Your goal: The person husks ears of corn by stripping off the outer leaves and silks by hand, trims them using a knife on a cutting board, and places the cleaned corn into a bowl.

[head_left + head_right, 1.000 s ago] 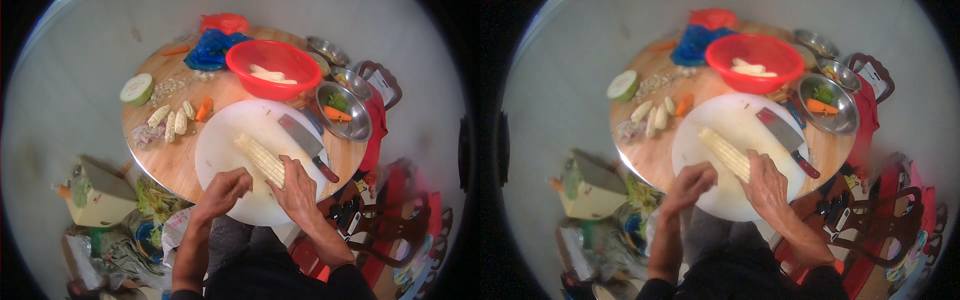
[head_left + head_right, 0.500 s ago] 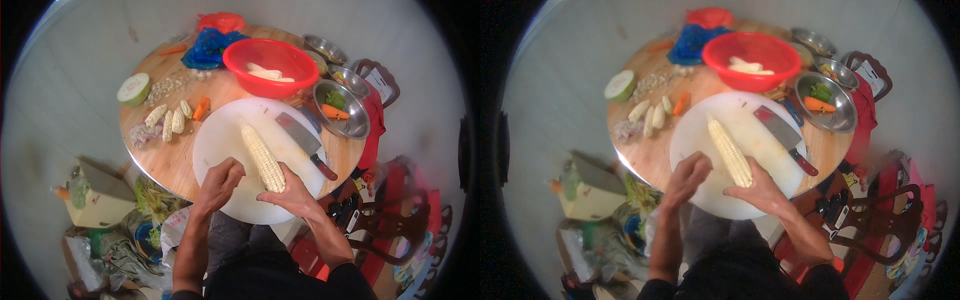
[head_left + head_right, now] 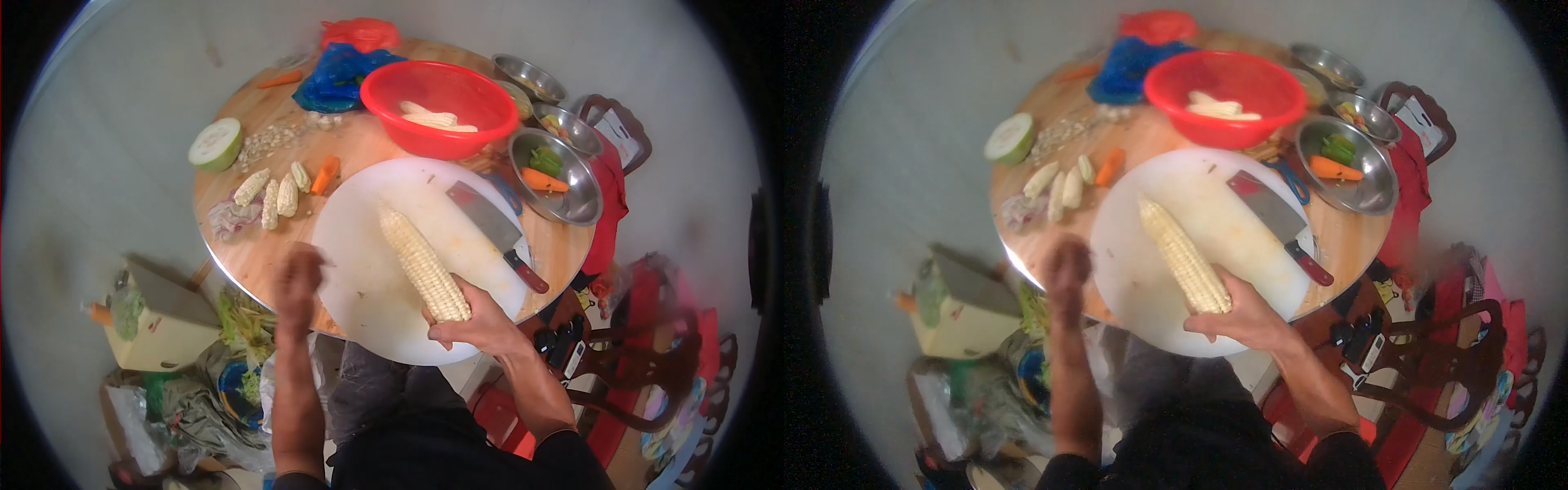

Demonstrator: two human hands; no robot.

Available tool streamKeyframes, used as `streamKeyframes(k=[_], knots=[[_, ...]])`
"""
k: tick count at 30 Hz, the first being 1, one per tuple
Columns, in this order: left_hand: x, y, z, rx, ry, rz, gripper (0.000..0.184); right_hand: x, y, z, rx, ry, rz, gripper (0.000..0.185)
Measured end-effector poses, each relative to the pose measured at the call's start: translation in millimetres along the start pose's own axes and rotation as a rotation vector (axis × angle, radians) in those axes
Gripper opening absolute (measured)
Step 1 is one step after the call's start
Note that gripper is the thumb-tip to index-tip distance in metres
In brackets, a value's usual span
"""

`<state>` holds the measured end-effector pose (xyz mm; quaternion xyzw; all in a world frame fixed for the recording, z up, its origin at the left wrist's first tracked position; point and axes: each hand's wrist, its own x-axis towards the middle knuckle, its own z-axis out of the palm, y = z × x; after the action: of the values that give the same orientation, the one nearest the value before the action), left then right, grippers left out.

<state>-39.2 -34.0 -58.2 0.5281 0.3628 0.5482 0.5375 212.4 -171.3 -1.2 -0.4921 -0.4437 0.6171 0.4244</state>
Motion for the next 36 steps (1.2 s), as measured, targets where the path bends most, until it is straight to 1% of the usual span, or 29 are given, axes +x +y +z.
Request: streamKeyframes(k=[1,2,3,4,5,7,8,10,12,14,16,17,18,19,20,21,22,23,24,26,27,28,29,30,32,33,34,35,36], knots=[[8,-1,-26,0.056,0.093,0.002,0.024,-1,0,-2,0.154,-0.059,-0.020,0.061],[15,0,-51,0.112,0.185,0.004,0.026,-1,1,-4,0.156,-0.055,-0.024,0.061],[16,5,-71,0.271,0.227,0.010,0.025,-1,4,-6,0.266,-0.100,-0.027,0.059],[14,9,-87,0.430,0.272,0.018,0.032,-2,5,-8,0.373,-0.148,-0.031,0.057],[9,3,-104,0.432,0.270,0.023,0.032,-2,5,-8,0.375,-0.149,-0.037,0.057],[-4,-8,-126,1.525,0.498,0.416,0.047,1,6,-5,0.285,-0.130,-0.035,0.058],[-7,-8,-129,1.531,0.508,0.416,0.047,5,7,0,0.285,-0.140,-0.038,0.058],[-23,9,-102,1.280,0.411,0.312,0.059,10,12,14,0.044,-0.014,-0.102,0.068],[-35,17,-63,0.794,0.149,0.197,0.062,16,22,22,-0.046,0.017,-0.119,0.071],[-40,23,-22,0.323,-0.141,-0.004,0.061,18,33,32,-0.138,0.056,-0.141,0.074],[-44,19,20,-0.127,-0.265,-0.116,0.056,19,40,45,-0.458,0.230,-0.209,0.080],[-42,21,35,-0.128,-0.268,-0.113,0.056,18,37,51,-0.530,0.257,-0.163,0.085],[-39,25,49,-0.218,-0.301,-0.166,0.056,15,37,50,-0.530,0.268,-0.165,0.085],[-36,30,59,-0.310,-0.339,-0.221,0.056,12,37,48,-0.586,0.227,-0.240,0.084],[-33,37,63,-0.314,-0.359,-0.222,0.056,10,37,44,-0.642,0.190,-0.314,0.084],[-29,46,63,-0.240,-0.395,-0.219,0.057,7,36,31,-0.643,0.214,-0.312,0.084],[-25,49,62,-0.166,-0.429,-0.220,0.058,3,36,7,-0.740,0.239,-0.353,0.076],[-20,47,60,0.064,-0.442,-0.142,0.058,-3,35,-19,-0.836,0.261,-0.390,0.069],[-17,45,60,0.063,-0.458,-0.149,0.058,-9,33,-41,-0.931,0.275,-0.426,0.061],[-15,43,60,0.493,-0.530,0.089,0.056,-14,23,-72,-1.267,0.633,-0.350,0.045],[-15,44,63,0.496,-0.537,0.085,0.056,-14,25,-89,-1.382,0.673,-0.255,0.043],[-17,46,68,0.664,-0.564,0.053,0.057,-12,29,-102,-1.493,0.712,-0.151,0.042],[-20,45,72,0.832,-0.594,0.017,0.057,-7,33,-110,-1.485,0.714,-0.131,0.042],[-23,38,74,0.831,-0.611,0.002,0.057,-3,37,-117,-1.536,0.666,-0.072,0.042],[-29,21,77,0.947,-0.553,0.140,0.058,5,37,-125,-1.579,0.609,0.003,0.042],[-31,17,79,0.945,-0.566,0.125,0.058,9,33,-122,-1.578,0.623,-0.052,0.037],[-32,13,82,1.000,-0.556,0.193,0.057,12,31,-121,-1.576,0.636,-0.107,0.031],[-33,10,83,1.054,-0.546,0.267,0.055,15,31,-123,-1.571,0.631,-0.090,0.031],[-34,8,85,1.052,-0.558,0.261,0.055,17,30,-126,-1.585,0.631,-0.103,0.032]])
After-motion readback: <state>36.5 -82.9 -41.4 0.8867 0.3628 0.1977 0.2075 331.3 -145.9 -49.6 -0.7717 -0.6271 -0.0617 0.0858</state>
